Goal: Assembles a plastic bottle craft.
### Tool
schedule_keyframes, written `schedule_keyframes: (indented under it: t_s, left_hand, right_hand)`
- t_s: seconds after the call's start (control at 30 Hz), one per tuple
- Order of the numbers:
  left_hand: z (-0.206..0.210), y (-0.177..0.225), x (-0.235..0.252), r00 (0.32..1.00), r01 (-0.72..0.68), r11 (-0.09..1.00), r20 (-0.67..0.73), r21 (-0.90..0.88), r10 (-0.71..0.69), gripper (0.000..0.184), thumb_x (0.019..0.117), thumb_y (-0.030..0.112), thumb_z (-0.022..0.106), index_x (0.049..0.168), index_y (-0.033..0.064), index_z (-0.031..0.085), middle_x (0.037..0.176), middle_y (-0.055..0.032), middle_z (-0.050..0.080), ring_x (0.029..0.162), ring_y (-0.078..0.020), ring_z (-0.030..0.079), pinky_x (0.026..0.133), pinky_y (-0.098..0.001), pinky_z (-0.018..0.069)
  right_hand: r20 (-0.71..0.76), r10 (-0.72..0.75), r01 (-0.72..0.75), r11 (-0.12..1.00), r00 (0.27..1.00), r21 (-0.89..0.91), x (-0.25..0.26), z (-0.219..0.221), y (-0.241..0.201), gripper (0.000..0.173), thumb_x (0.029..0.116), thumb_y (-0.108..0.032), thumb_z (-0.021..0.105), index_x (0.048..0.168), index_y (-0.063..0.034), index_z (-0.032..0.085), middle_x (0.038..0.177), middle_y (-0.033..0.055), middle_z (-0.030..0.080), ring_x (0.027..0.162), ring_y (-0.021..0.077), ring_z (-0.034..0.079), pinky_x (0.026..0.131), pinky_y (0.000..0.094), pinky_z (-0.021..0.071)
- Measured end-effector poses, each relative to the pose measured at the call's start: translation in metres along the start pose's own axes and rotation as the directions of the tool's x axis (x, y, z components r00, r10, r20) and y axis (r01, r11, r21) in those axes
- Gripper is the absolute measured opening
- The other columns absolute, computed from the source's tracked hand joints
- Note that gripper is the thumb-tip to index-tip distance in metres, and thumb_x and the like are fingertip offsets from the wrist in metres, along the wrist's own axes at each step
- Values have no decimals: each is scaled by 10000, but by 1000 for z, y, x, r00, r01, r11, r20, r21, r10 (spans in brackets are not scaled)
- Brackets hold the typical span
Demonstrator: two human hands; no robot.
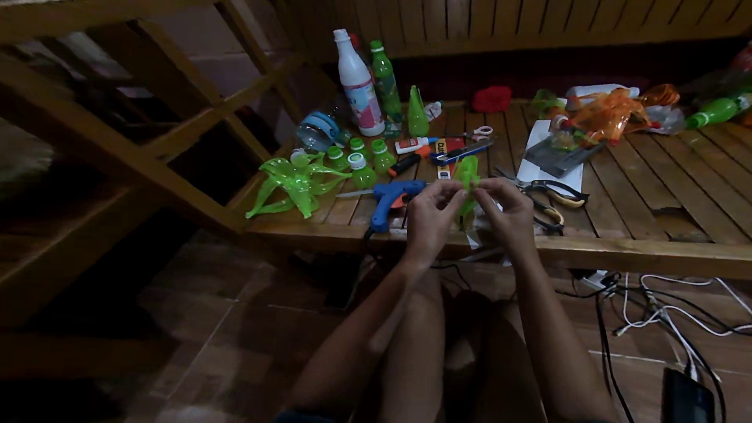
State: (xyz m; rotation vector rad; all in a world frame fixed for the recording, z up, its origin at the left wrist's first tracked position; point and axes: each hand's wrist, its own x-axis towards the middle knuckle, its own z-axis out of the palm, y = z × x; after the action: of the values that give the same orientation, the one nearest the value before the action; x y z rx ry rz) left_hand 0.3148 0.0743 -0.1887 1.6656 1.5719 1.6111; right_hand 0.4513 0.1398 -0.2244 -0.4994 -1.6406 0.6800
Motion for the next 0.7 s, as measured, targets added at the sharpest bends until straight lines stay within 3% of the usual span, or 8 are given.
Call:
schedule_keyframes:
  t_s: [0.23, 0.37, 0.47, 0.7]
  left_hand:
    - [0, -3, 1, 995, -96, 995, 23, -4, 96, 166, 976, 84, 686, 1108, -15, 694, 1066, -107, 702, 883, -95, 689, 803, -248, 579]
    - [-2, -2, 1, 991, -124, 992, 47, 39, 122, 172, 978, 90, 686, 1123, -2, 700, 1081, -111, 706, 889, -116, 700, 799, -267, 589]
    - [-4, -2, 2, 992, -124, 991, 47, 53, 121, 162, 988, 102, 676, 1123, 13, 692, 1028, -96, 714, 839, -104, 690, 746, -255, 577]
    - [-5, 1, 3, 991, -121, 989, 64, 79, 116, 162, 984, 103, 683, 1122, 18, 689, 989, -93, 709, 832, -100, 687, 743, -244, 573]
  right_hand:
    - [-38, 62, -56, 989, 997, 136, -1, -2, -4, 155, 945, 9, 664, 1093, 43, 696, 1002, 42, 709, 883, 26, 675, 843, 206, 570]
    - [-39, 72, -65, 983, 997, 169, -1, -3, -1, 147, 937, 15, 673, 1078, 44, 704, 1005, 46, 703, 891, 37, 674, 845, 218, 577]
    - [-41, 83, -74, 980, 996, 186, 2, -3, 1, 141, 944, 6, 662, 1075, 39, 703, 998, 28, 706, 902, 28, 674, 861, 219, 576]
    - [-15, 117, -112, 973, 993, 204, 1, -4, -4, 145, 964, 10, 639, 1098, 38, 687, 985, -1, 712, 877, -3, 670, 846, 199, 572]
